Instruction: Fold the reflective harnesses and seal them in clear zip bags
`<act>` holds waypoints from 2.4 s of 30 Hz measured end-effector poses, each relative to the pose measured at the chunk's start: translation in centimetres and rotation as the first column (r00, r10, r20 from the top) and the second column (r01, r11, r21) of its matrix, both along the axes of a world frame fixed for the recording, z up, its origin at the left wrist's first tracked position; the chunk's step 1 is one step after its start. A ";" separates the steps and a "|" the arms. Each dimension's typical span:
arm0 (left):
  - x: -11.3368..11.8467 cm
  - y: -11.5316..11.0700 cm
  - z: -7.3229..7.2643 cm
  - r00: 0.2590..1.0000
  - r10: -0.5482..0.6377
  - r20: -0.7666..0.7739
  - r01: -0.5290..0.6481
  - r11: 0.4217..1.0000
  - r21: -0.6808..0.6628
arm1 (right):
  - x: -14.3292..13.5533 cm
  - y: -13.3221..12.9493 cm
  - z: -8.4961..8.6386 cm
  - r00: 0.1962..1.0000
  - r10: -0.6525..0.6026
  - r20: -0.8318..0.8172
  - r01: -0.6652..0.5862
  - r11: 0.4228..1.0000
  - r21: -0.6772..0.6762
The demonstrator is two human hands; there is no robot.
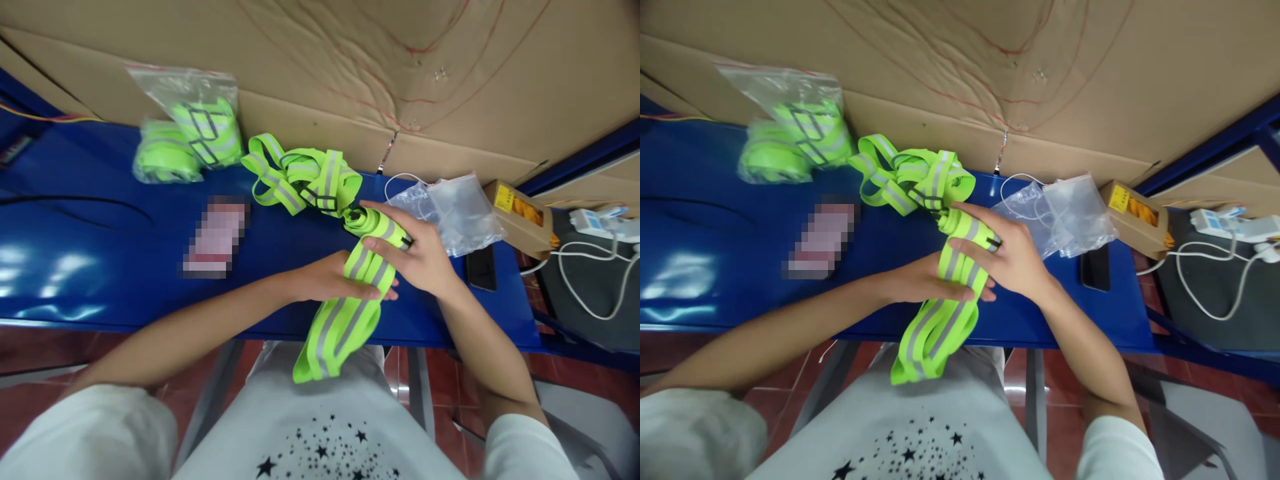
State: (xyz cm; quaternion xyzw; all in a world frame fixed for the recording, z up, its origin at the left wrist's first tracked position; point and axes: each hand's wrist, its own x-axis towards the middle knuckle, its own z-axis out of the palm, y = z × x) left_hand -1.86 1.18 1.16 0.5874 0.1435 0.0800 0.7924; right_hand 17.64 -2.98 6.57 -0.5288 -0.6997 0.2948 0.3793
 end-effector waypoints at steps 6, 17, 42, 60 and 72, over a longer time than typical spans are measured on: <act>-0.6 -0.5 -2.2 0.997 -0.042 -0.065 0.024 0.965 -0.261 | 1.2 0.5 -3.0 0.973 -0.146 -0.181 0.061 0.911 -0.407; -0.4 -2.5 -2.8 0.999 -0.036 -0.021 0.030 0.967 -0.252 | 0.9 -0.3 -3.5 0.761 -0.372 -0.531 -0.159 0.687 -0.709; -0.3 -1.1 -3.2 0.998 -0.002 -0.063 -0.016 0.959 -0.281 | 1.2 -0.5 -5.0 0.996 -0.082 -0.031 0.079 0.993 -0.087; 0.3 -2.8 -3.0 0.983 0.103 -0.154 -0.168 0.845 -0.507 | -0.1 -1.9 -3.9 0.994 -0.098 0.043 0.103 0.984 -0.146; 0.4 -1.5 -3.1 1.000 -0.017 -0.001 0.016 0.984 -0.175 | 1.0 -0.7 -4.5 0.766 -0.417 -0.490 -0.031 0.737 -0.675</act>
